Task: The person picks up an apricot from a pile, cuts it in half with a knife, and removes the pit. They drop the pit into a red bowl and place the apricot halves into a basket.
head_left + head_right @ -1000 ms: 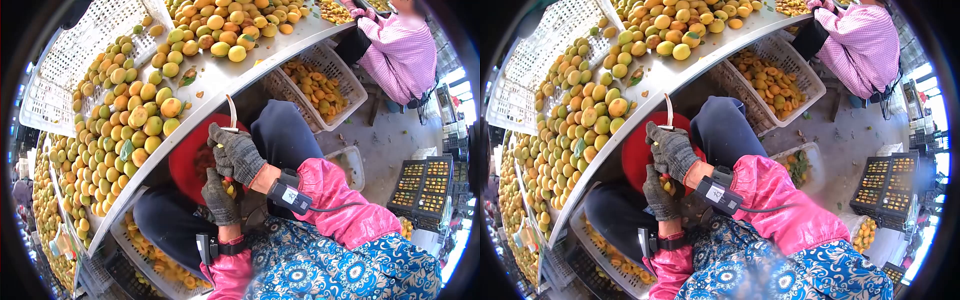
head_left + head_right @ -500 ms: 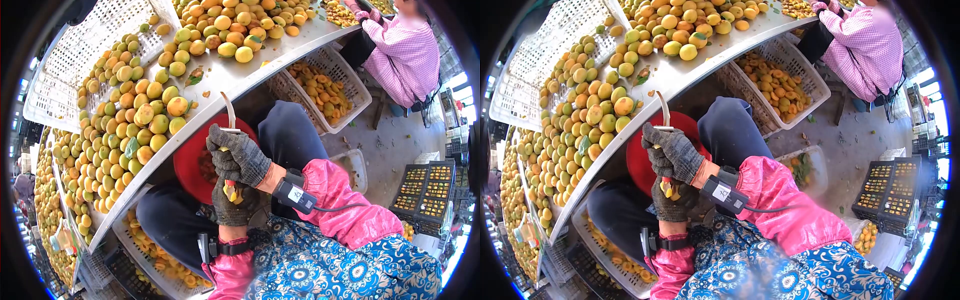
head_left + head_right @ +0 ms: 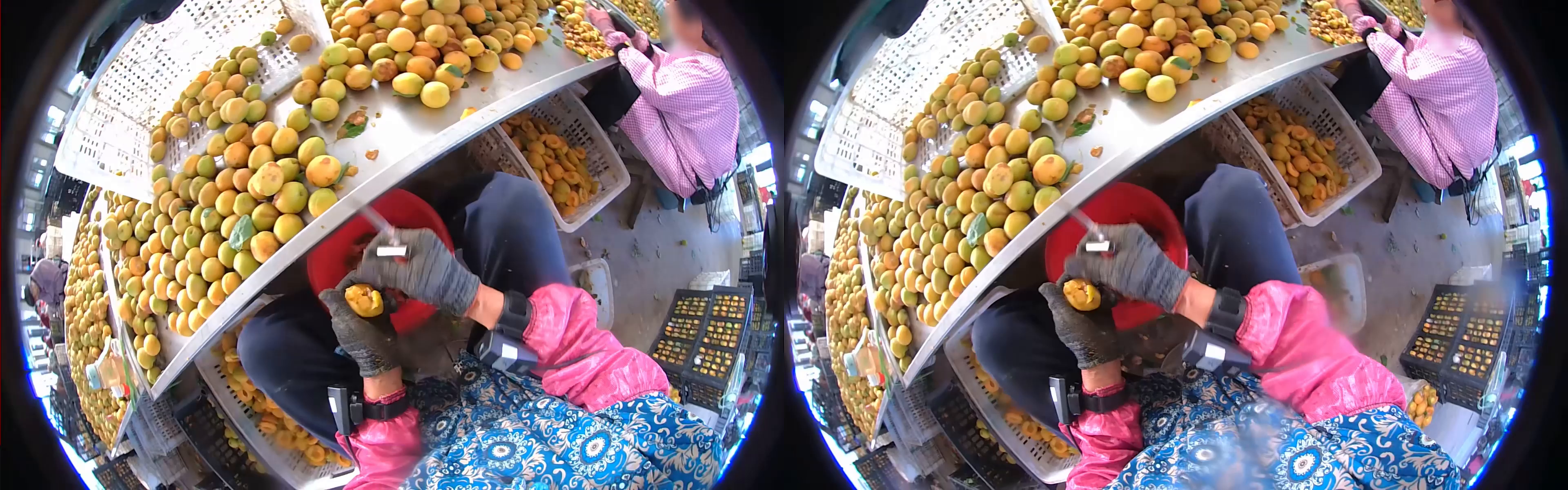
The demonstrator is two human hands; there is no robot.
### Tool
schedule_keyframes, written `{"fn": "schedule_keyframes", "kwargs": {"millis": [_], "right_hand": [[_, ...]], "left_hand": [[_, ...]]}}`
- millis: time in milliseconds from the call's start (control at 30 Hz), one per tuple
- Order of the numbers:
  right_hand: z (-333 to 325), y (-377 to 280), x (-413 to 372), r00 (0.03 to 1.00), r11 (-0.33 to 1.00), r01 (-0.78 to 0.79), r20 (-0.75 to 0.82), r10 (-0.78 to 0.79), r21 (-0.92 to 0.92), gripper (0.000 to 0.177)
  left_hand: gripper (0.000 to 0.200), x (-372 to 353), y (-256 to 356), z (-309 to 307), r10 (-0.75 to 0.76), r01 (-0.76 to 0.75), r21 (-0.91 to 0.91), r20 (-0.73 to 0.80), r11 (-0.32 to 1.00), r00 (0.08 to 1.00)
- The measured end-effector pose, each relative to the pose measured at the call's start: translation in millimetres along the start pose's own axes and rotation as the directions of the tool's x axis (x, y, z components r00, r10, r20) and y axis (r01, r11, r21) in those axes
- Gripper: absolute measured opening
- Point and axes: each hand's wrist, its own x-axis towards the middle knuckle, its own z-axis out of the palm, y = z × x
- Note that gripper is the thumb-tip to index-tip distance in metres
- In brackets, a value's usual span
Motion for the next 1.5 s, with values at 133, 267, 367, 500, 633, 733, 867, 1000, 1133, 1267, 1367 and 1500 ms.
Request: {"fn": "schedule_keyframes", "kwargs": {"millis": [133, 267, 367, 500, 633, 733, 867, 1000, 1133, 1267, 1367, 1500], "right_hand": [[15.6, 10.7, -19.0, 0.944, 0.854, 0.331, 0.150, -0.295, -0.401, 0.028], [13.0, 7.7, -19.9, 0.954, 0.852, 0.295, 0.180, -0.239, -0.433, 0.029], [13.3, 2.0, -22.2, 0.937, 0.918, 0.332, 0.185, -0.295, -0.218, 0.027], [13.3, -20.3, -30.2, 0.992, 0.989, 0.100, 0.068, -0.108, 0.114, 0.023], [9.9, -48.9, -34.8, 0.998, 0.970, 0.061, -0.008, -0.061, 0.234, 0.022], [5.3, -7.0, -18.1, 0.965, 0.909, 0.262, 0.095, -0.245, -0.325, 0.031], [-4.8, -12.4, -22.2, 0.985, 0.618, 0.166, 0.156, -0.069, -0.768, 0.028], [-11.8, -10.5, -22.4, 0.978, 0.773, 0.206, 0.092, -0.189, -0.600, 0.020], [-19.6, -25.8, -19.9, 0.991, 0.888, 0.133, 0.062, -0.117, -0.440, 0.025], [-26.8, -34.5, -26.4, 0.998, 0.811, 0.063, 0.029, -0.057, -0.582, 0.030], [-34.4, -30.3, -26.3, 0.988, 0.851, 0.115, -0.030, -0.152, -0.513, 0.029], [-46.5, -35.5, -22.1, 0.982, 0.884, 0.111, -0.084, -0.166, -0.454, 0.027]], "left_hand": [[0.050, 2.4, -9.0, -6.8, 0.084, -0.079, 0.083, -0.062, 0.993, 0.995], [0.046, -3.3, -7.6, -6.8, 0.060, -0.034, 0.195, -0.127, 0.980, 0.990], [0.044, -9.1, 2.6, 1.6, -0.024, 0.019, -0.058, -0.086, 0.998, 0.996], [0.045, -26.8, 42.6, 22.5, 0.010, -0.016, -0.084, -0.071, 0.996, 0.997], [0.035, -41.8, 100.7, 10.6, 0.512, -0.460, 0.675, 0.140, 0.577, 0.848], [0.026, -55.9, 154.5, -5.6, 0.569, -0.374, 0.605, -0.164, 0.703, 0.806], [0.025, -49.0, 195.3, -66.6, 0.631, -0.246, 0.967, 0.235, -0.071, 0.739], [0.022, -27.8, 203.1, -56.9, 0.613, -0.238, 0.962, 0.267, -0.132, 0.744], [0.023, 23.0, 176.4, 23.7, 0.473, -0.448, 0.847, 0.531, -0.286, 0.703], [0.029, 89.1, 137.1, 86.2, 0.192, -0.525, 0.682, 0.685, -0.509, 0.703], [0.036, 136.8, 109.8, 98.7, 0.010, -0.572, 0.513, 0.750, -0.640, 0.662], [0.036, 164.2, 91.4, 113.4, -0.272, -0.519, 0.324, 0.574, -0.791, 0.773]]}}
